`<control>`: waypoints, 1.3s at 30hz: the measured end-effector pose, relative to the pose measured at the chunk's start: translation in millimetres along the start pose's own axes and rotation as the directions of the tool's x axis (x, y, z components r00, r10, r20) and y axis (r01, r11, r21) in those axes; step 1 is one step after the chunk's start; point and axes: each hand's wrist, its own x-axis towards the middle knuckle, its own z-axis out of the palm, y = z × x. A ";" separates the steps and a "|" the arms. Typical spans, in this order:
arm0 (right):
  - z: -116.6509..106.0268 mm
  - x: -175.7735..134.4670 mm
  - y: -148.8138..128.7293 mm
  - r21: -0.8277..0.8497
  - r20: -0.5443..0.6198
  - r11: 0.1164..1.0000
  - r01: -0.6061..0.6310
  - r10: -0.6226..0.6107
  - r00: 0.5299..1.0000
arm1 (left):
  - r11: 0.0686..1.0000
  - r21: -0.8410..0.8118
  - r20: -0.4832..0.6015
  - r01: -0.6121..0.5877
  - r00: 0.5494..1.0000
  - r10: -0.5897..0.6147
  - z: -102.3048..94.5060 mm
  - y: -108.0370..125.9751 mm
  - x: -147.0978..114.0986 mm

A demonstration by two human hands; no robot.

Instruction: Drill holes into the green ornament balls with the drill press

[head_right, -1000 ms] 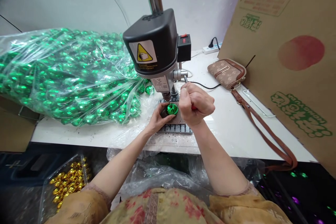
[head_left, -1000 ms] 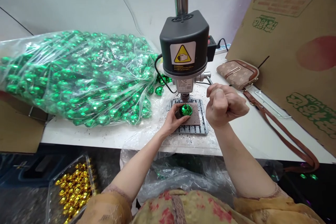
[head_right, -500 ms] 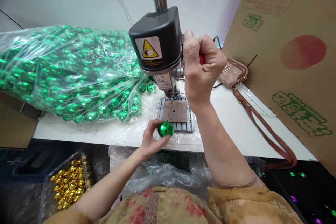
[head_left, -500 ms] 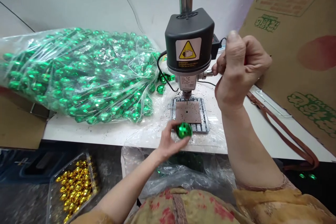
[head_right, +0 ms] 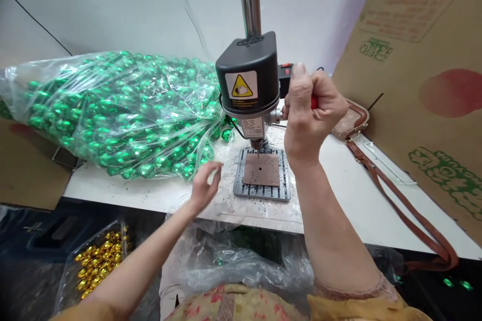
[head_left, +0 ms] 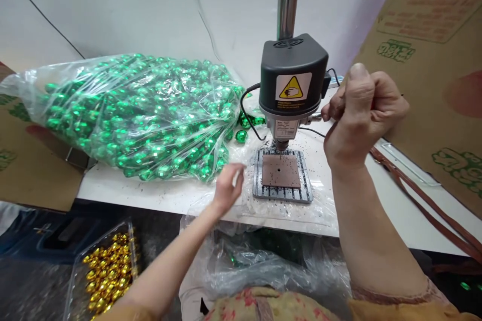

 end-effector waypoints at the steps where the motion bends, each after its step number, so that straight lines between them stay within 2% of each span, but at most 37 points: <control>1: -0.1 -0.2 0.0 0.000 -0.001 1.000 0.003 -0.003 1.000 | 0.998 0.034 -0.027 0.057 0.998 -0.056 1.2 -12.9 28.0; 2: -0.4 -0.4 0.2 0.001 -0.002 1.000 0.009 -0.009 1.000 | 0.994 0.071 -0.017 0.087 0.996 -0.086 3.7 -25.3 54.9; 4: -1.2 -0.9 0.6 -0.013 0.002 1.000 0.008 -0.008 1.000 | 0.982 0.158 0.095 0.106 0.988 -0.122 12.1 -47.1 100.5; 6: -2.3 -1.4 1.1 -0.037 0.008 0.999 0.000 0.000 1.000 | 0.964 0.225 0.224 0.140 0.956 -0.191 23.1 -63.7 131.0; 8: -3.1 -2.0 1.1 -0.063 0.011 0.998 -0.002 0.003 1.000 | 0.948 0.256 0.300 0.190 0.917 -0.264 33.4 -75.2 147.0; 11: -3.6 -2.9 0.3 -0.073 0.016 0.997 0.003 -0.002 1.000 | 0.934 0.259 0.293 0.246 0.901 -0.319 40.9 -84.2 153.6; 15: -3.7 -3.8 -0.5 -0.076 0.016 0.997 0.015 -0.014 1.000 | 0.914 0.242 0.140 0.324 0.921 -0.363 30.9 -77.6 146.6; 17: -4.0 -4.2 0.3 -0.072 0.015 0.997 0.025 -0.024 1.000 | 0.916 0.090 0.021 0.390 0.919 -0.393 20.3 -63.8 135.3; 19: -4.6 -4.8 1.7 -0.060 0.017 0.998 0.028 -0.027 0.999 | 0.883 -0.193 -0.035 0.428 0.896 -0.442 10.0 -43.5 117.3; 21: -5.5 -5.5 3.4 -0.053 0.007 0.999 0.012 -0.012 1.000 | 0.772 -0.459 0.030 0.440 0.876 -0.481 3.2 -20.0 94.4; 24: -7.2 -6.6 4.9 -0.054 -0.004 0.999 -0.005 0.005 1.000 | 0.569 -0.658 0.195 0.493 0.842 -0.504 4.0 11.0 60.3; 26: -8.2 -7.1 4.9 -0.068 0.000 0.998 -0.004 0.004 1.000 | 0.503 -0.684 0.261 0.528 0.821 -0.507 11.3 23.2 44.0; 29: -8.9 -7.0 4.4 -0.068 0.011 0.997 -0.024 0.025 1.000 | 0.503 -0.670 0.283 0.546 0.814 -0.507 26.3 28.1 33.3; 36: -8.7 -5.0 6.9 -0.088 0.030 0.996 -0.014 0.017 0.999 | 0.517 -0.676 0.302 0.525 0.838 -0.455 50.7 19.6 41.8; 39: -9.2 -4.6 6.1 -0.098 0.034 0.995 -0.027 0.030 0.999 | 0.570 -0.647 0.284 0.507 0.853 -0.437 58.1 17.0 44.3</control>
